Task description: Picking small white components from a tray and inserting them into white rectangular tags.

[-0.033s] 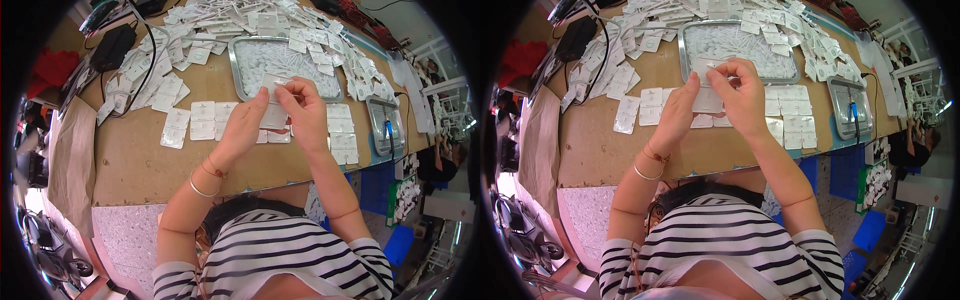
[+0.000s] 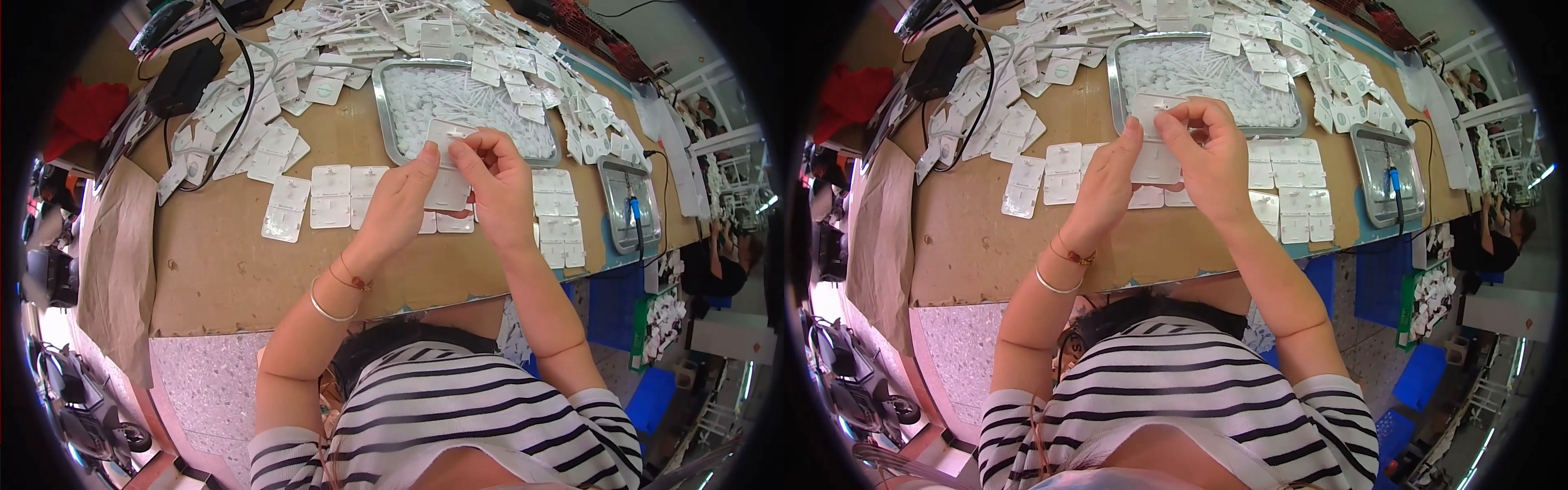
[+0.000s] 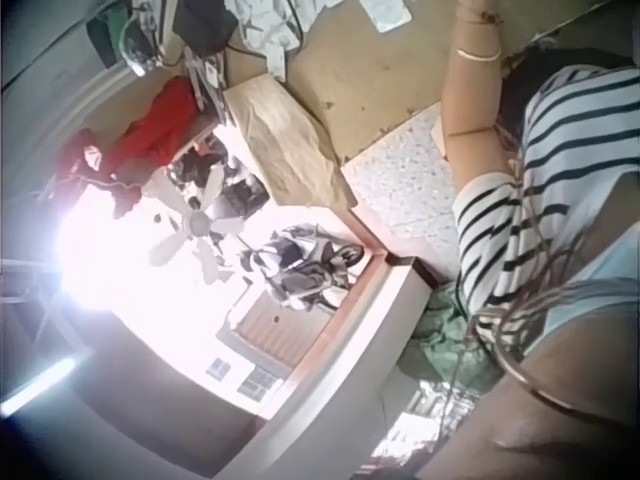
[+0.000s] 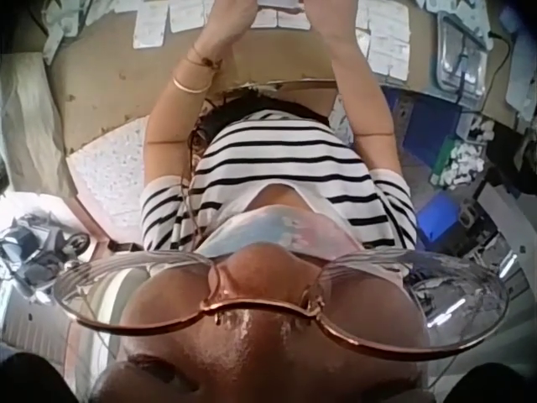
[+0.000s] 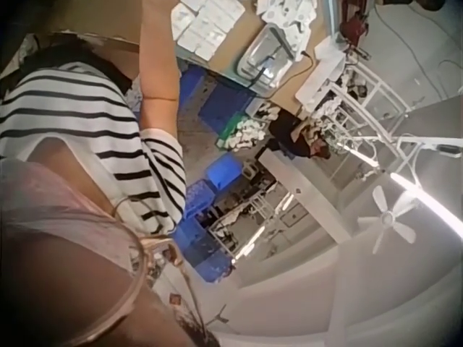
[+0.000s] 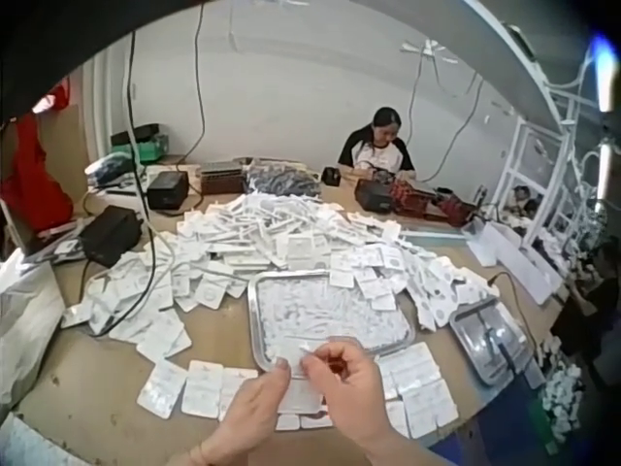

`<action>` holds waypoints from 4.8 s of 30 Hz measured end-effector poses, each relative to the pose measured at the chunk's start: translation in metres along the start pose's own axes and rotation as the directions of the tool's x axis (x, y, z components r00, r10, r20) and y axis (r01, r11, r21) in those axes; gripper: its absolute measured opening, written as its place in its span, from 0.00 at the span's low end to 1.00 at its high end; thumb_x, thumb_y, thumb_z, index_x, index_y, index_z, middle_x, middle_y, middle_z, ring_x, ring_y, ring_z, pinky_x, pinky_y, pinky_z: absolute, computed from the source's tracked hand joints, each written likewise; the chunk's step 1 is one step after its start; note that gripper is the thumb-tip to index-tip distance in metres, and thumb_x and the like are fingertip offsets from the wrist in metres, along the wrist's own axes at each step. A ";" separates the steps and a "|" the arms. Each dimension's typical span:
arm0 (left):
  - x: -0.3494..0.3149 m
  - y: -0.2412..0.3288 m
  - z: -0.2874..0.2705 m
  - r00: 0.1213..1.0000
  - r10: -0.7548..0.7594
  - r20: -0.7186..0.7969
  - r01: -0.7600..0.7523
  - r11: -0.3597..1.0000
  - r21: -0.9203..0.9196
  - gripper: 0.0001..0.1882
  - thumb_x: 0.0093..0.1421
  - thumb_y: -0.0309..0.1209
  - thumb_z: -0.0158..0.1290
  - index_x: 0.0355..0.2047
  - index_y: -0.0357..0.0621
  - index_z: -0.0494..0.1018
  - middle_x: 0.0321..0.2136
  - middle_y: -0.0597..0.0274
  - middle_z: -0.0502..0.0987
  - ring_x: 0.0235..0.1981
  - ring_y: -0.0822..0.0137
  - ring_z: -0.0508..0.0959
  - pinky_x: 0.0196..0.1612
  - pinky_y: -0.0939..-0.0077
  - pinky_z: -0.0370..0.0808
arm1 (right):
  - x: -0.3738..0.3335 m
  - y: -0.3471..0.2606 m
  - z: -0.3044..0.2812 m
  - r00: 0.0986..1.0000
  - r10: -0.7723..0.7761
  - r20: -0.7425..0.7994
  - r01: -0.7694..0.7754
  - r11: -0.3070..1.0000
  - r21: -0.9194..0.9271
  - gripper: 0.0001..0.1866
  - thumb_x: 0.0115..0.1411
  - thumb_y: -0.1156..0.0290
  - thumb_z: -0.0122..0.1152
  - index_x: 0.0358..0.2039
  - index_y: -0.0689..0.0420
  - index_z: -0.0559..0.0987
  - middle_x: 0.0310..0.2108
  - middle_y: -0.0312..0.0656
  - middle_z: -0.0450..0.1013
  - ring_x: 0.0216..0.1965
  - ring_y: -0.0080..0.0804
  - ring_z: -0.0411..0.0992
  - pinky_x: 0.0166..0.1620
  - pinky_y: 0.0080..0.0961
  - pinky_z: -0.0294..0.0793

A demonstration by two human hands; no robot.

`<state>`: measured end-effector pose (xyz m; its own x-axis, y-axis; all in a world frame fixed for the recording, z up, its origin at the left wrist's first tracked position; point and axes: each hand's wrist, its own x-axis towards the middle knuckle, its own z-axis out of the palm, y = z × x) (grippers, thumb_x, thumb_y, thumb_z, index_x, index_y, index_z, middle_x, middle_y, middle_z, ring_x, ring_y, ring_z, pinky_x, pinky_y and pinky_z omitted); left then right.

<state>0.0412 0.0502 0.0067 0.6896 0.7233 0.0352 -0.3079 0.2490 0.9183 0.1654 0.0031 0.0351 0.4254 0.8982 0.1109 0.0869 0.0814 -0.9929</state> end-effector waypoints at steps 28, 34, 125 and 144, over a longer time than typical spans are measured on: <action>-0.051 -0.020 0.048 0.947 0.086 -0.309 0.050 0.911 0.408 0.18 0.58 0.37 0.55 0.21 0.35 0.65 0.13 0.54 0.66 0.15 0.67 0.61 0.20 0.70 0.62 | -0.058 0.000 -0.052 0.983 0.090 0.158 -0.129 0.958 0.258 0.20 0.55 0.80 0.59 0.47 0.59 0.66 0.33 0.39 0.73 0.33 0.20 0.69 0.39 0.17 0.69; -0.056 -0.036 0.059 0.977 -0.165 -0.131 0.199 0.509 0.838 0.23 0.59 0.44 0.51 0.16 0.38 0.72 0.12 0.51 0.72 0.13 0.58 0.72 0.18 0.68 0.67 | -0.076 0.002 -0.099 0.992 0.107 0.064 -0.065 0.880 -0.471 0.16 0.53 0.76 0.63 0.43 0.61 0.74 0.32 0.37 0.74 0.30 0.17 0.68 0.34 0.15 0.67; 0.001 0.018 -0.027 0.826 0.165 -0.540 -0.099 0.984 0.149 0.13 0.65 0.39 0.44 0.34 0.41 0.68 0.25 0.69 0.72 0.25 0.79 0.70 0.29 0.81 0.68 | 0.112 0.042 -0.015 0.965 -0.129 0.226 0.243 0.759 -0.604 0.08 0.55 0.68 0.61 0.31 0.59 0.78 0.27 0.37 0.74 0.27 0.22 0.69 0.33 0.20 0.70; -0.001 0.021 -0.032 0.913 -0.009 -0.408 0.022 0.999 0.026 0.23 0.60 0.48 0.47 0.41 0.38 0.67 0.31 0.63 0.73 0.25 0.77 0.67 0.30 0.80 0.65 | 0.104 0.016 -0.019 0.960 -0.002 0.279 0.058 0.980 -0.191 0.11 0.59 0.72 0.55 0.41 0.61 0.76 0.33 0.40 0.76 0.33 0.25 0.74 0.37 0.19 0.72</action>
<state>0.0129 0.0750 0.0133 0.3652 0.9208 -0.1370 -0.2754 0.2475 0.9289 0.2285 0.0900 0.0313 0.1571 0.9828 0.0967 0.2821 0.0491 -0.9581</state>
